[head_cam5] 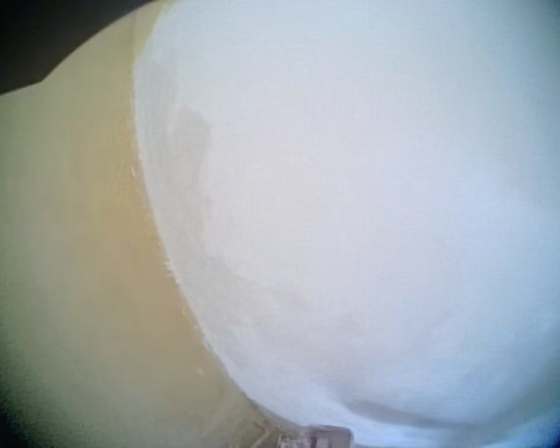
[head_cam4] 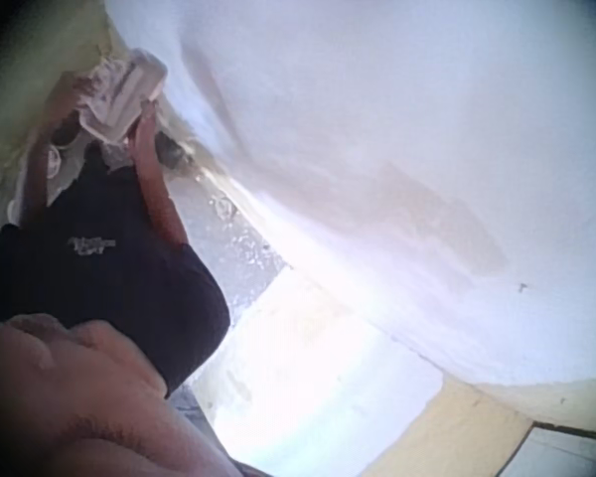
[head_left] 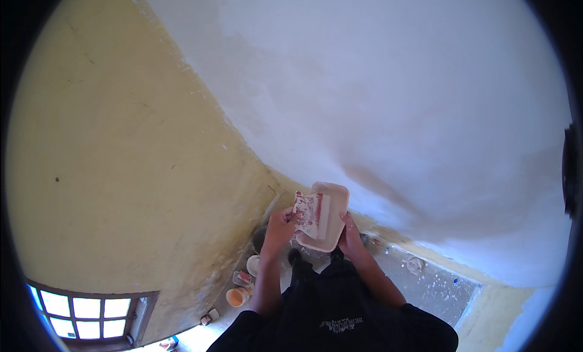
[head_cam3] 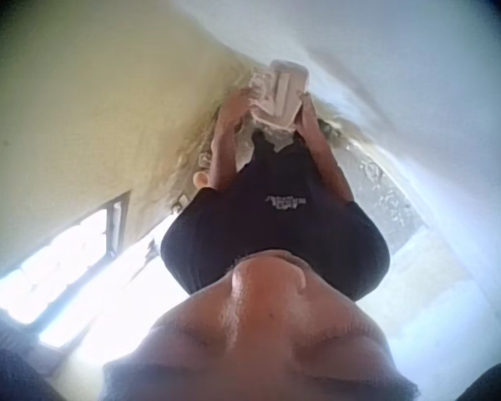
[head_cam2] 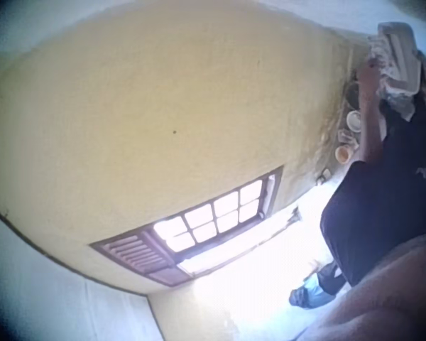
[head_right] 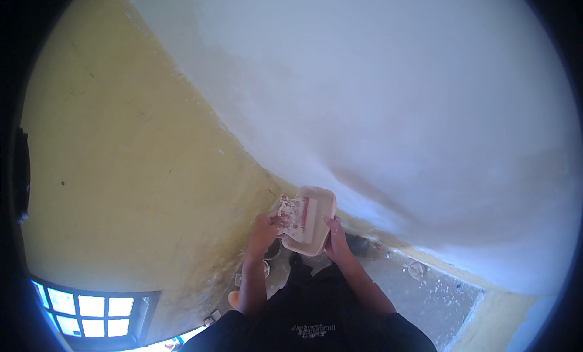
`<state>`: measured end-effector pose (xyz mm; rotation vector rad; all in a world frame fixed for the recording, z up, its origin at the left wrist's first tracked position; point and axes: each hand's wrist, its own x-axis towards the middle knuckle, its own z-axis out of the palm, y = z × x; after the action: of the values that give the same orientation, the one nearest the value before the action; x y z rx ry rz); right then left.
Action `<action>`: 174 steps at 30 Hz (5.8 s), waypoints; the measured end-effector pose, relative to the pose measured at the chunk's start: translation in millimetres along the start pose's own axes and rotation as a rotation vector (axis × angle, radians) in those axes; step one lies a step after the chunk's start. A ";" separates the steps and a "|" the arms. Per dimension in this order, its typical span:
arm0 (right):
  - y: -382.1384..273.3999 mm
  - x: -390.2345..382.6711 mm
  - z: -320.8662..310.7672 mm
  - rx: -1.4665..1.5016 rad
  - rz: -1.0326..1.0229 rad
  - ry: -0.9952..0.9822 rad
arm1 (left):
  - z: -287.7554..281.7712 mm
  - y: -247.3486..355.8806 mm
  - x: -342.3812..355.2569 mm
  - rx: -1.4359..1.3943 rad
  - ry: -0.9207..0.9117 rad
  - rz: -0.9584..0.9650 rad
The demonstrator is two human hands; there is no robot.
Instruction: The person applies a white substance to a wall using a putty knife, spreading it over a yellow surface to fill gaps and smooth the finish. The person repeatedly scoops the substance from a small tray and applies it with upward and side-to-side strokes.
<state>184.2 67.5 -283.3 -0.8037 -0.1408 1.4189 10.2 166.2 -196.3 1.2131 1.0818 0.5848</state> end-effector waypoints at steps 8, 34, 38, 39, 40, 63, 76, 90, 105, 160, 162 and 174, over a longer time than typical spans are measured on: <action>0.1 0.0 -7.2 0.051 -0.043 0.022 | -12.9 -4.3 7.0 -0.118 -0.092 -0.093; -35.2 -154.1 -84.6 0.115 -0.230 -0.151 | 174.0 336.9 -49.2 0.820 1.071 1.170; -55.6 -177.5 -92.9 0.161 -0.211 -0.082 | 208.0 245.6 -77.1 0.701 0.861 1.414; -57.1 -176.8 -93.4 0.176 -0.234 -0.152 | 194.1 232.7 -77.8 0.605 0.786 1.454; -59.6 -177.4 -96.0 0.165 -0.209 -0.052 | 185.0 219.7 -76.7 0.521 0.787 1.314; -122.0 -232.9 -148.6 0.064 -0.292 -0.001 | 272.2 383.5 -102.3 0.332 0.946 1.209; -138.5 -232.0 -121.6 0.092 -0.254 0.059 | 257.6 321.4 -121.3 0.208 0.667 1.194; -155.1 -246.9 -118.2 0.127 -0.289 -0.082 | 308.5 199.7 -68.3 0.615 0.510 1.369; -115.5 -207.3 -90.0 0.103 -0.272 0.065 | 31.4 424.1 48.5 0.416 1.022 1.521; -33.6 -127.3 -19.5 0.118 -0.289 0.023 | 39.3 334.9 61.3 0.085 0.983 0.826; -33.0 -125.6 -17.1 0.117 -0.283 0.026 | 63.0 365.3 29.4 0.151 1.016 0.912; -30.3 -114.1 -7.7 0.074 -0.309 -0.010 | 141.6 338.2 -89.3 0.260 0.349 1.202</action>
<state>191.4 -37.8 -229.7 -0.6811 -0.2096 1.1303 158.5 127.9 148.6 2.0096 0.6032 1.6470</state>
